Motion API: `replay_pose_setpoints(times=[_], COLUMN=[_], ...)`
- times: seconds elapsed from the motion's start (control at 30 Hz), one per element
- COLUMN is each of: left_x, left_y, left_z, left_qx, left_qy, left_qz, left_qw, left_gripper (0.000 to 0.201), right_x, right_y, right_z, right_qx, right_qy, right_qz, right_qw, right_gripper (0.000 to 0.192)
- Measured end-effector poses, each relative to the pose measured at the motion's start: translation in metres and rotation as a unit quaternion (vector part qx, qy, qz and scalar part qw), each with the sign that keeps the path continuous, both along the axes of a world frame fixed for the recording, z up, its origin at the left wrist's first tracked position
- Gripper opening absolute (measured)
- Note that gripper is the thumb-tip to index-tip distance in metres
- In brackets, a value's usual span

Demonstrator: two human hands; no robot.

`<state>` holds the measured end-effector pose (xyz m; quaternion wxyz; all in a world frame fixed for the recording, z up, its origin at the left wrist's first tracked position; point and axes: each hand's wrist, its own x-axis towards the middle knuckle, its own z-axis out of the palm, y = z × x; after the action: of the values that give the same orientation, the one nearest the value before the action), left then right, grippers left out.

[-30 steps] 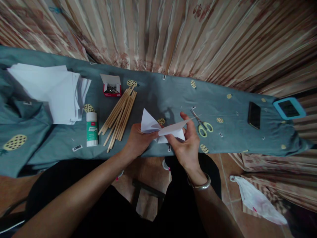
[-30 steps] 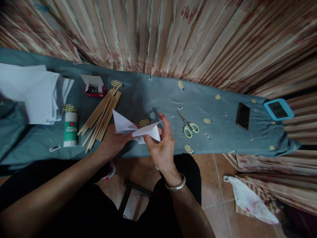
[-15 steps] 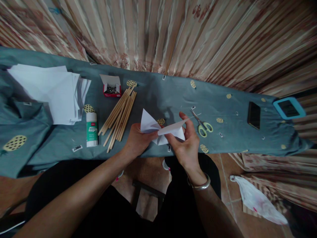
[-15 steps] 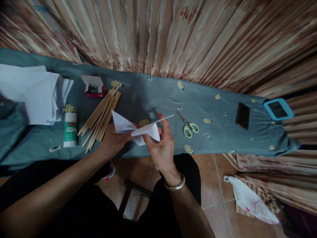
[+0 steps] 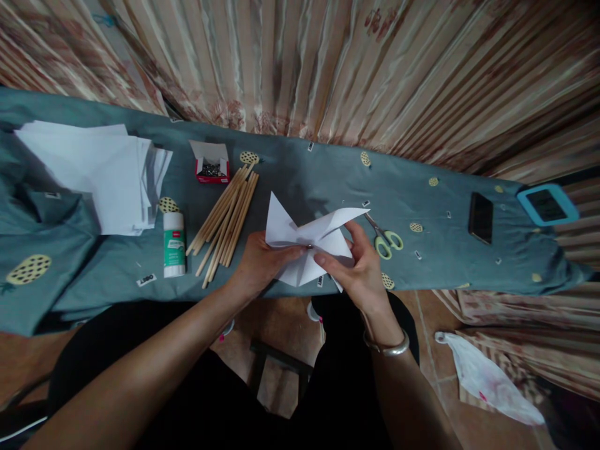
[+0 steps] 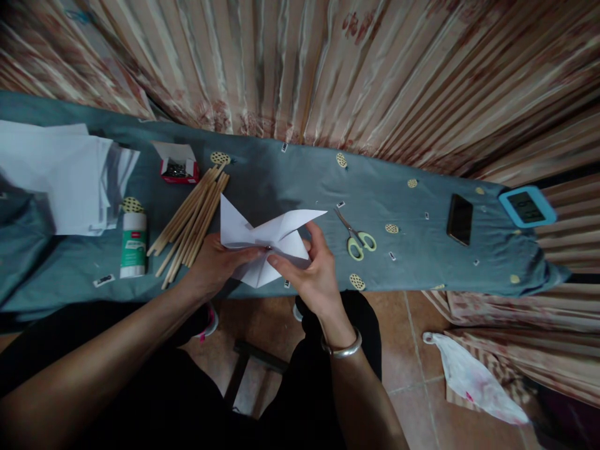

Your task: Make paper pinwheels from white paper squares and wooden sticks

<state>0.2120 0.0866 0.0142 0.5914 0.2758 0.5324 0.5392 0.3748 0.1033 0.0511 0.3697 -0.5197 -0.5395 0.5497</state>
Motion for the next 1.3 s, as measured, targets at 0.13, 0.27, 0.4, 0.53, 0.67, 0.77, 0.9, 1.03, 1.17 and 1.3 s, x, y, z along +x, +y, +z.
replay_pose_setpoints(times=[0.13,0.27,0.4,0.53,0.67,0.77,0.9,1.03,1.17,1.3], left_x=[0.001,0.001,0.000,-0.001,-0.001,-0.001,0.000,-0.001,-0.002,-0.003], left_y=[-0.001,-0.002,-0.003,-0.004,-0.005,-0.005,-0.004,-0.005,-0.006,-0.005], left_z=[0.001,0.001,-0.002,-0.001,0.003,0.004,0.004,0.003,0.002,0.002], left_qx=[-0.005,-0.013,-0.007,0.000,-0.008,-0.014,-0.019,-0.022,-0.014,0.001], left_qy=[-0.001,0.006,0.025,0.048,0.065,0.058,0.053,0.063,0.045,0.000], left_qz=[-0.009,-0.020,-0.027,-0.048,-0.069,-0.071,-0.076,-0.081,-0.090,-0.108], left_qw=[1.000,1.000,0.999,0.998,0.995,0.996,0.995,0.995,0.995,0.994], left_gripper=[0.025,0.024,0.022,0.022,0.023,0.022,0.021,0.022,0.027,0.036], right_x=[0.006,0.006,0.010,0.016,0.016,0.014,0.013,0.011,0.008,0.010], right_y=[0.003,0.007,0.013,0.017,0.017,0.016,0.015,0.014,0.014,0.015], right_z=[-0.002,-0.007,-0.010,-0.012,-0.014,-0.015,-0.017,-0.017,-0.015,-0.015], right_qx=[-0.028,-0.048,-0.074,-0.118,-0.154,-0.167,-0.154,-0.153,-0.158,-0.157], right_qy=[0.027,0.017,0.029,0.027,0.036,0.040,0.032,0.025,0.048,0.061], right_qz=[0.007,-0.019,-0.042,0.020,0.053,0.047,0.043,0.055,0.049,0.036], right_qw=[0.999,0.999,0.996,0.992,0.986,0.984,0.987,0.986,0.985,0.985], right_gripper=[0.068,0.067,0.053,0.036,0.032,0.030,0.025,0.023,0.025,0.024])
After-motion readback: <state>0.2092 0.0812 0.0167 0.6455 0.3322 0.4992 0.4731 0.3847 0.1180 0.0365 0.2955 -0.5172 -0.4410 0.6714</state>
